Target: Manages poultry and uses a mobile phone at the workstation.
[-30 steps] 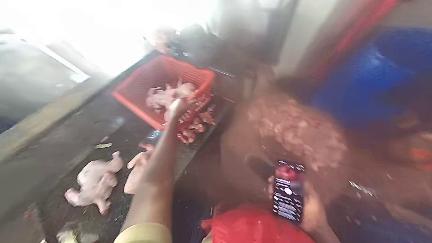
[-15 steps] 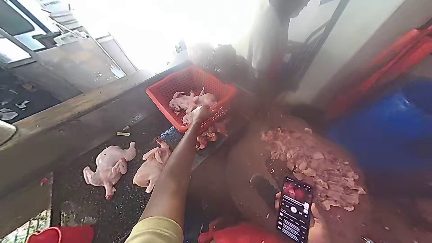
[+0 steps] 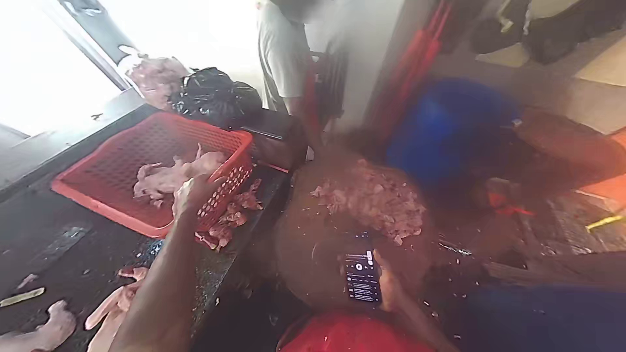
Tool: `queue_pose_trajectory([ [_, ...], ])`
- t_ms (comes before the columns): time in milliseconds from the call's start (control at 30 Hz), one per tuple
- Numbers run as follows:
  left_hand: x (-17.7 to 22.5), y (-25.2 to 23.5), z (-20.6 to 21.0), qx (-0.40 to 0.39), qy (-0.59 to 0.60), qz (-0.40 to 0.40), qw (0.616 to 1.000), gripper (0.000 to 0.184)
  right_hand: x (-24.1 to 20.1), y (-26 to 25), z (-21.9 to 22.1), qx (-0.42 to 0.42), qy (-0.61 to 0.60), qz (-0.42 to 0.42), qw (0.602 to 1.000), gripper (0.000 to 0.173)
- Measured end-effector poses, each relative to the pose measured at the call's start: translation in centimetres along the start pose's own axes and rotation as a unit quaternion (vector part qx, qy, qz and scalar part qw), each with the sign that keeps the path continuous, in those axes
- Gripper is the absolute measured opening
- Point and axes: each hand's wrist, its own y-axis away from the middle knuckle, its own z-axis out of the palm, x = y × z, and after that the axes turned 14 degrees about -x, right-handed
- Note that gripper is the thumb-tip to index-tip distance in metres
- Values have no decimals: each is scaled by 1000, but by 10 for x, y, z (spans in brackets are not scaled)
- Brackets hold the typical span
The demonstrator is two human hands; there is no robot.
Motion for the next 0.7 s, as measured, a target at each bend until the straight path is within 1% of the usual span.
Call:
queue_pose_trajectory([
  [167,8,10,-4,-8,-11,-1,1000,72,-12,1,9,24,14,-26,999,75],
  [233,7,9,-3,-10,-10,0,1000,73,-15,2,13,39,26,-36,998,70],
  [267,5,6,-3,-9,-11,5,1000,74,-17,3,14,48,33,-37,998,71],
  [333,1,0,-1,-10,-12,20,1000,75,-20,5,14,47,43,-41,997,75],
  [400,-4,-7,3,-12,-9,23,1000,76,-21,9,8,24,41,-53,997,80],
  [533,-8,-15,5,-7,-12,23,1000,82,-23,12,2,20,13,-75,997,73],
  [700,-15,-21,9,-6,4,34,999,85,-19,16,-9,12,23,-90,996,80],
])
